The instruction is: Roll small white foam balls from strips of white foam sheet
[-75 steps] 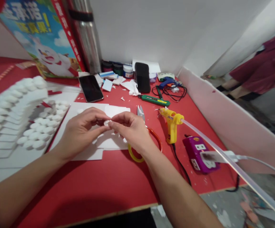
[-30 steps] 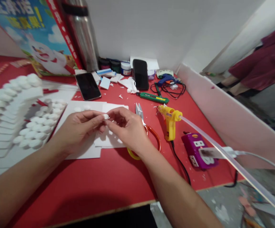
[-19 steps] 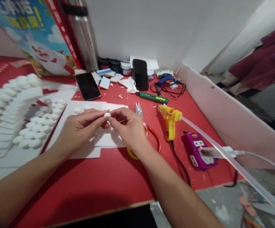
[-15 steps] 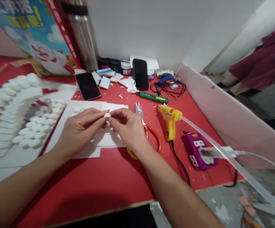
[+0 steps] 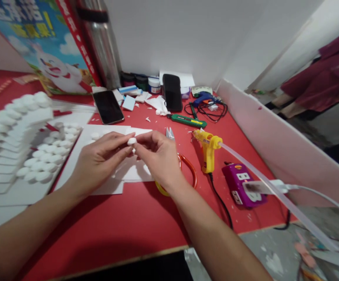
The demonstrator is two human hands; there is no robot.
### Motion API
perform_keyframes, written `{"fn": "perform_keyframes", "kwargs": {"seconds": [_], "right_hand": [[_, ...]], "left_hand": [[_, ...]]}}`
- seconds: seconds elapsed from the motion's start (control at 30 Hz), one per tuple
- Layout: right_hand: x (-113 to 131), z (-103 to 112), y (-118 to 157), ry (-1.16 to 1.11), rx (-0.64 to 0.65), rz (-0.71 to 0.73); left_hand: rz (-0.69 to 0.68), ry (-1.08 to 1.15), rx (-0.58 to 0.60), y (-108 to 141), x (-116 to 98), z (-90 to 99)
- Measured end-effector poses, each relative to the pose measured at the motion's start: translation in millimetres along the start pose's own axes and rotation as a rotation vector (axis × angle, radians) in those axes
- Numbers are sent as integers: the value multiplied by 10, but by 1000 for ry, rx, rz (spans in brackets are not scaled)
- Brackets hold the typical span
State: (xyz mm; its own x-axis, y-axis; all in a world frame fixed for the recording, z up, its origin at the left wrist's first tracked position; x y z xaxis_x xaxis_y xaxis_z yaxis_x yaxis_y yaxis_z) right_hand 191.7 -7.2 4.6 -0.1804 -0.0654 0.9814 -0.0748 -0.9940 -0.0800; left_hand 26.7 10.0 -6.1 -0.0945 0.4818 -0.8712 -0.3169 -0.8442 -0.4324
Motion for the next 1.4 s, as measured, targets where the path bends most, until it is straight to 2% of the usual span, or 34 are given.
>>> {"fn": "perform_keyframes", "kwargs": {"seconds": [0.13,0.2,0.23,0.33,0.5,0.63,0.73,1.17,1.33,1.4], "right_hand": [[49,26,36,409,-35,420],[42,28,59,514,-21,540],[33,31,64,515,-11,547],[5,45,53,429,11,437],[10,56,16,190,65,125],[1,41,14,-131,193,-190],[-13,25,15,-334,257,-323],[-45,-24,31,-250,142,-343],[-15,32,3,-282,253,-443],[8,67,-14,-298,238,-455]], "left_hand": [[194,216,2,6,19,40],[204,211,-13,15,22,53],[187,187,-23,17,22,58],[83,87,-45,15,13,72],[-114,-113,-26,-6,-37,91],[-187,-161,-36,-16,-67,89],[-210,-145,-43,-10,-74,71],[-276,-247,-39,39,-76,-2],[-145,-155,-36,30,-60,16],[-85,-98,-37,25,-59,24]]}}
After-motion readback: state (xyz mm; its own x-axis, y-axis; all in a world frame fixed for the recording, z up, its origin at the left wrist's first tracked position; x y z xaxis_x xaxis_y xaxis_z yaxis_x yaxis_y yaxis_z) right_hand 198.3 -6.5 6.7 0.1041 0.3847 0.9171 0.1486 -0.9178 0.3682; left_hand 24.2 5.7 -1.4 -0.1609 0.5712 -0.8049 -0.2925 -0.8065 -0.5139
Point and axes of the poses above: each hand's wrist, its own y-axis away from the middle knuckle, its own z-axis out of the back of the hand, x = y × z, the point moved 2 cm from there along -y, towards the middle knuckle, and after that the axes turned 8 degrees about y, right-handed, at the moved point
